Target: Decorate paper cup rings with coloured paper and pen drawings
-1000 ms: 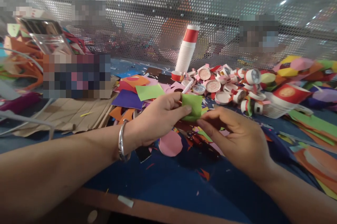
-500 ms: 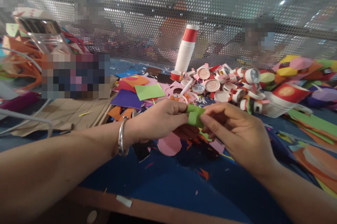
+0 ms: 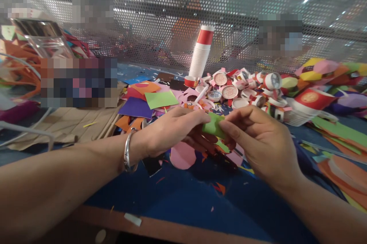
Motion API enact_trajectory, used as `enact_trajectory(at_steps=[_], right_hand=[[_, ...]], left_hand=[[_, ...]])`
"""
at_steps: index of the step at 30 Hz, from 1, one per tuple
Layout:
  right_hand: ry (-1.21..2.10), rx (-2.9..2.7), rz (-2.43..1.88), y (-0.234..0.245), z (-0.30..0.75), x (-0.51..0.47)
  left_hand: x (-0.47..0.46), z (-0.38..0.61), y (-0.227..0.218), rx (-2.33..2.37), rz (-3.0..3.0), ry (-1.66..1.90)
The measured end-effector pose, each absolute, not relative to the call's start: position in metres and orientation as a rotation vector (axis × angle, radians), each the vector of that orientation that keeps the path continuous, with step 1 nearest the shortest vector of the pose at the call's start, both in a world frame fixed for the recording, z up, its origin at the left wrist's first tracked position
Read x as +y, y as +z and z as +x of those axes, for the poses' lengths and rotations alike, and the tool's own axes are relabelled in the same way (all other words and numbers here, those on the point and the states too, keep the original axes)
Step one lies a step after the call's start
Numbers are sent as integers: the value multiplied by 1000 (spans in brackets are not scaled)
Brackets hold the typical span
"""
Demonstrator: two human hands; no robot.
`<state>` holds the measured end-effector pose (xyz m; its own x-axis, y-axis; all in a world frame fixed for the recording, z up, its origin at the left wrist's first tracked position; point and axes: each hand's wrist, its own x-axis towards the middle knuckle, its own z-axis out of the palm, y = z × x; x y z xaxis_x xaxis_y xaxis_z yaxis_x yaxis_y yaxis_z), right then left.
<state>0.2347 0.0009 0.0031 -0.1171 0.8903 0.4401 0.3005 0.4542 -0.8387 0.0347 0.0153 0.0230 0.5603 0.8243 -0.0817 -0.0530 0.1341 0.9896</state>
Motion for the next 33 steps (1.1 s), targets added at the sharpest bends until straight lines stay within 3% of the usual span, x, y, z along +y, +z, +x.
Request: enact_trajectory(at_steps=[7, 33], right_hand=[[671, -1647, -1046, 2, 234, 0], [1032, -1527, -917, -3, 238, 6]], left_hand=[[17, 36, 16, 829, 1667, 802], [11, 42, 18, 877, 1654, 945]])
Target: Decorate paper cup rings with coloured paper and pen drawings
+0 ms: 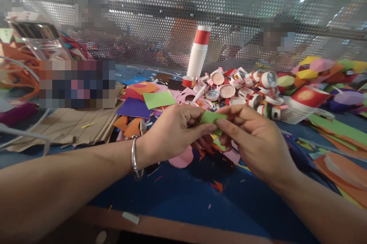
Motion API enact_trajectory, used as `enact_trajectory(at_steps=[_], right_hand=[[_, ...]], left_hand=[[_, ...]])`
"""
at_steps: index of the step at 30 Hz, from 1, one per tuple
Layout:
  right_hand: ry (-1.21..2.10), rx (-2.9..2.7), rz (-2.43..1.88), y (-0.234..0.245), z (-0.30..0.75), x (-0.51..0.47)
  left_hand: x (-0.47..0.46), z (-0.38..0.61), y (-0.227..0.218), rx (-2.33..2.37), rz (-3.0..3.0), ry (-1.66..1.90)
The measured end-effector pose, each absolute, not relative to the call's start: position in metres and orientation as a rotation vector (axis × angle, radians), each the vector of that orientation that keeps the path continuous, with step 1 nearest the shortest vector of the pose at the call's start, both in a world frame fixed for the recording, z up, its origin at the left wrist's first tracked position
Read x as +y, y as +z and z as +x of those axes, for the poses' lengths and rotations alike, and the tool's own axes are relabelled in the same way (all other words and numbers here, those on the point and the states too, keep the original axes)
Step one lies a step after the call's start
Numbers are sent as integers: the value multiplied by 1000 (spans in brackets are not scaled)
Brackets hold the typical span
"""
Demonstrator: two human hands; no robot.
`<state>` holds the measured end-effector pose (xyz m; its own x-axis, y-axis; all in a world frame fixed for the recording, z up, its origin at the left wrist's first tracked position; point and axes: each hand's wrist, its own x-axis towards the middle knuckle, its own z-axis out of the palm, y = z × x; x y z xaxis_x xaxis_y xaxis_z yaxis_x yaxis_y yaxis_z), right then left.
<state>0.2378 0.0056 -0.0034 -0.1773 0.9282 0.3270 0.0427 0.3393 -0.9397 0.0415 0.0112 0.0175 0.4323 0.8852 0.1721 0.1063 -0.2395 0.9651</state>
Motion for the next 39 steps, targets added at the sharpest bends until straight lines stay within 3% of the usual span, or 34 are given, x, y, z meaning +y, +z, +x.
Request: enact_trajectory(at_steps=[10, 22, 39], right_hand=[[1171, -1560, -917, 1, 235, 5], [1157, -1619, -999, 3, 234, 4], [1227, -1517, -969, -6, 235, 12]], left_hand=[[11, 44, 17, 844, 1562, 1060], [21, 35, 24, 808, 1453, 733], [24, 33, 23, 793, 1300, 768]])
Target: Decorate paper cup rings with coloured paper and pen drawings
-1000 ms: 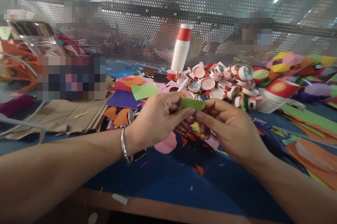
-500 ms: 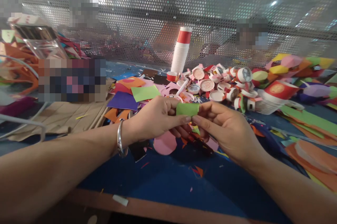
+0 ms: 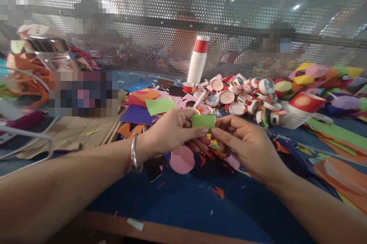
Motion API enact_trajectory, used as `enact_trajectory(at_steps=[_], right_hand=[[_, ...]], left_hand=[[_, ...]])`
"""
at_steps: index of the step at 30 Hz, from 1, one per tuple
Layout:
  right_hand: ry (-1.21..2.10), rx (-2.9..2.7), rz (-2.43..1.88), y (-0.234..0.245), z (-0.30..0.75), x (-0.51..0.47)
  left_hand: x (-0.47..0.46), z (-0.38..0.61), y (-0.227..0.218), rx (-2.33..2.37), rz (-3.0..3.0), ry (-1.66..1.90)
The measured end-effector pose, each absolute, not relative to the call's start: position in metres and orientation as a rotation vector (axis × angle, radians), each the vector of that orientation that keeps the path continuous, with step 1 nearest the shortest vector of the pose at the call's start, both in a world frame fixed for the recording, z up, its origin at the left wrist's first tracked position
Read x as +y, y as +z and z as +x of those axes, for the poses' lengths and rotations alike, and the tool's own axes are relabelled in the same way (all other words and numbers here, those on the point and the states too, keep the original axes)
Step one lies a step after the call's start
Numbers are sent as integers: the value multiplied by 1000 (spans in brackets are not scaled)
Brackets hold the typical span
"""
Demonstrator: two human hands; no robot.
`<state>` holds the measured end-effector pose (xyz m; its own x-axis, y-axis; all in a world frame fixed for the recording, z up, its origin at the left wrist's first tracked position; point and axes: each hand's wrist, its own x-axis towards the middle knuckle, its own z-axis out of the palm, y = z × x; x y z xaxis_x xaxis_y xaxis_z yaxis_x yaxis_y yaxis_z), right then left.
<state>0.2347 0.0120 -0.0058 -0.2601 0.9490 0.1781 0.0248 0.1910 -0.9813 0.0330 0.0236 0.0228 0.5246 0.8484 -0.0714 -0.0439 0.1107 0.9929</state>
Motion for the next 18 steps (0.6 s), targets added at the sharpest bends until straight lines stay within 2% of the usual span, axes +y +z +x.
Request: enact_trajectory(at_steps=[9, 15, 18], right_hand=[[1185, -1582, -1021, -4, 235, 10], [1193, -1608, -1034, -3, 234, 9], [1202, -1594, -1035, -3, 234, 10]], left_hand=[[23, 35, 17, 854, 1480, 786], [28, 28, 12, 1025, 2040, 995], [29, 28, 11, 979, 2009, 1044]])
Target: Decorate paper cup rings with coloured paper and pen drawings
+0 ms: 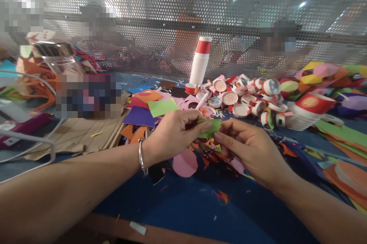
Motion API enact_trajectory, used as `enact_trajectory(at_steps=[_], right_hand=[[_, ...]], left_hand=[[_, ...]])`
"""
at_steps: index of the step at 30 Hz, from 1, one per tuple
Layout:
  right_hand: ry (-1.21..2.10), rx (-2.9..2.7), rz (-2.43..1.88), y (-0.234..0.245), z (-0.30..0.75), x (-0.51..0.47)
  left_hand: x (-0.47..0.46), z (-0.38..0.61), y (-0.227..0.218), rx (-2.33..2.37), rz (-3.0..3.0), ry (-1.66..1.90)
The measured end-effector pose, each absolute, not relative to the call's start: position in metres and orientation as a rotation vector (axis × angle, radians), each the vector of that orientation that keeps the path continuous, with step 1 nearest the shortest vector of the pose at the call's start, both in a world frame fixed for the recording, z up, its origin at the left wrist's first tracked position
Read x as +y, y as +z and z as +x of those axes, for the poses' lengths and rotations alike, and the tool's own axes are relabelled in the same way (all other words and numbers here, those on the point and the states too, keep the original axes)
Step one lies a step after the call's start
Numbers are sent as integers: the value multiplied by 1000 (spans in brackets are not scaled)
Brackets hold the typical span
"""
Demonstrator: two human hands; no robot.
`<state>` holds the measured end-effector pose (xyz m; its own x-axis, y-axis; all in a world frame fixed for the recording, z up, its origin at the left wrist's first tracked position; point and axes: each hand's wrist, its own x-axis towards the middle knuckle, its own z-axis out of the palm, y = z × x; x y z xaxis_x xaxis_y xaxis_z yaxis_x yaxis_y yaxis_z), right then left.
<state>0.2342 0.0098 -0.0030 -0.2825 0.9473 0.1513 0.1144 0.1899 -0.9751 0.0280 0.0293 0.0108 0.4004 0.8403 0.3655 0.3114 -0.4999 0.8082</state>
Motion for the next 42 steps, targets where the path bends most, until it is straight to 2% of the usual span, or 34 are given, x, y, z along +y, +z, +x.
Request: enact_trajectory(at_steps=[11, 18, 25, 42], right_hand=[[1180, -1522, -1043, -7, 237, 13], [988, -1466, -1074, -6, 243, 16], [669, -1650, -1128, -2, 241, 14], [417, -1978, -991, -7, 241, 9]], left_hand=[[37, 30, 12, 960, 1602, 1087], [37, 28, 13, 939, 1518, 1112], [36, 32, 15, 896, 1384, 1061], [31, 38, 23, 882, 1128, 942]])
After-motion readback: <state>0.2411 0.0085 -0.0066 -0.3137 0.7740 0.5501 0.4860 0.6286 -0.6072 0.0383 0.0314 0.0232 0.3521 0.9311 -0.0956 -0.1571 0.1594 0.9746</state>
